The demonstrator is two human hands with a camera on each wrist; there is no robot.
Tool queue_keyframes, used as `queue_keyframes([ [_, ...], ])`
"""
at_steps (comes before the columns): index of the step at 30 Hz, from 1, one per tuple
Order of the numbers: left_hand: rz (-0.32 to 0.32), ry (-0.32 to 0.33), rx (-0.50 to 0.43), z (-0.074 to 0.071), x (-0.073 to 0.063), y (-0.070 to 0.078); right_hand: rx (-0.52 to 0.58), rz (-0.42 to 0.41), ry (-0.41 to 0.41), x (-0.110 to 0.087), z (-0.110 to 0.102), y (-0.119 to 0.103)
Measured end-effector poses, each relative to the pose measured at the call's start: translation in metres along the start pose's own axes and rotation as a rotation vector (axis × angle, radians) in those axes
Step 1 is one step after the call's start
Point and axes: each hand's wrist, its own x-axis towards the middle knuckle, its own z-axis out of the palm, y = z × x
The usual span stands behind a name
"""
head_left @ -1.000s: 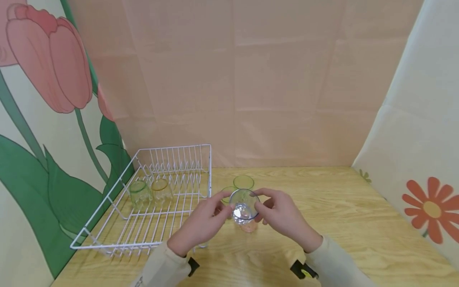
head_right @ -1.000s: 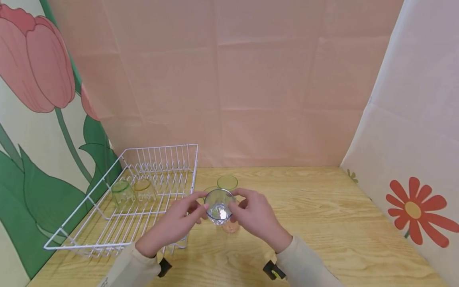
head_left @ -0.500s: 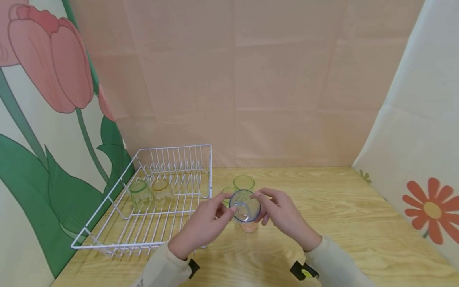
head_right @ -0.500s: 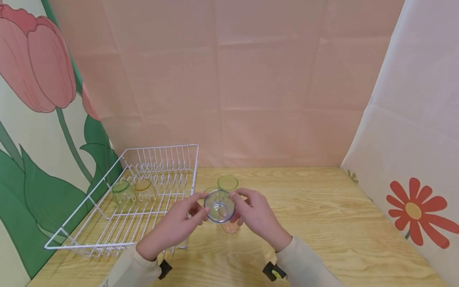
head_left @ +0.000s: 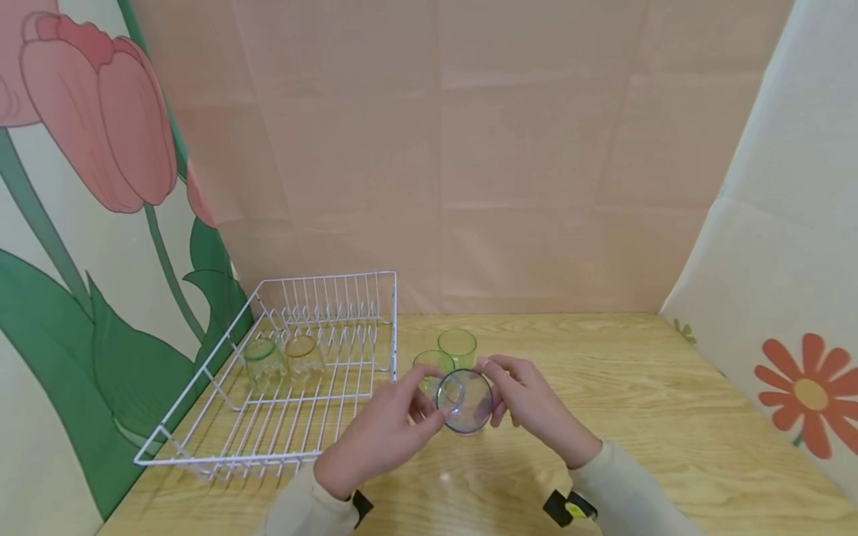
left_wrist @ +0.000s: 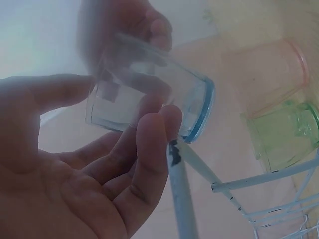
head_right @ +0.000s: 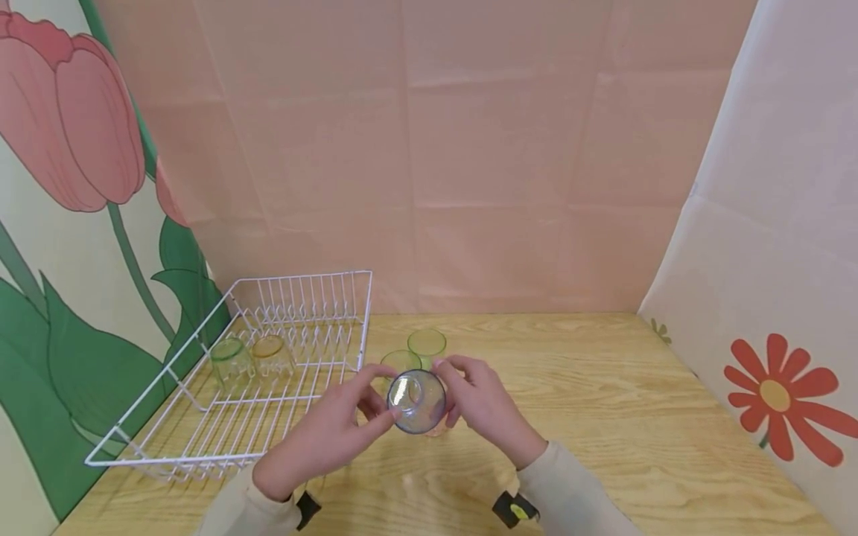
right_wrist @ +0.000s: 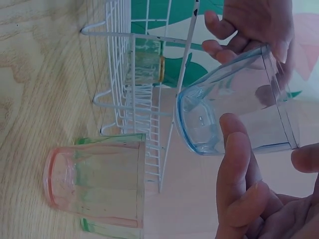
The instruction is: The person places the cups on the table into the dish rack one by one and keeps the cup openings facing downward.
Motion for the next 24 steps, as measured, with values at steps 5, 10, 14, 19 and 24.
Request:
queue_keyframes([
  [5, 0.012, -0.017, 0.012, -0.0008, -0.0017, 0.001, -0.024, -0.007, -0.017, 0.0007, -0.0003, 0.0003],
  [10, 0.006, -0.032, 0.0, -0.002, -0.0035, 0.0016, -0.033, -0.014, -0.046, 0.0003, -0.0011, -0.0005],
  [14, -0.026, -0.044, -0.013, -0.0028, -0.0038, 0.0024, -0.025, -0.015, -0.071, -0.0011, -0.0013, -0.0013],
  [19, -0.059, -0.034, 0.004, -0.0025, -0.0022, 0.002, -0.03, -0.001, -0.08, -0.0018, -0.0011, -0.0018],
  [24, -0.08, -0.011, 0.016, -0.002, -0.0006, -0.0008, -0.044, 0.006, -0.089, -0.002, -0.0011, -0.0022],
])
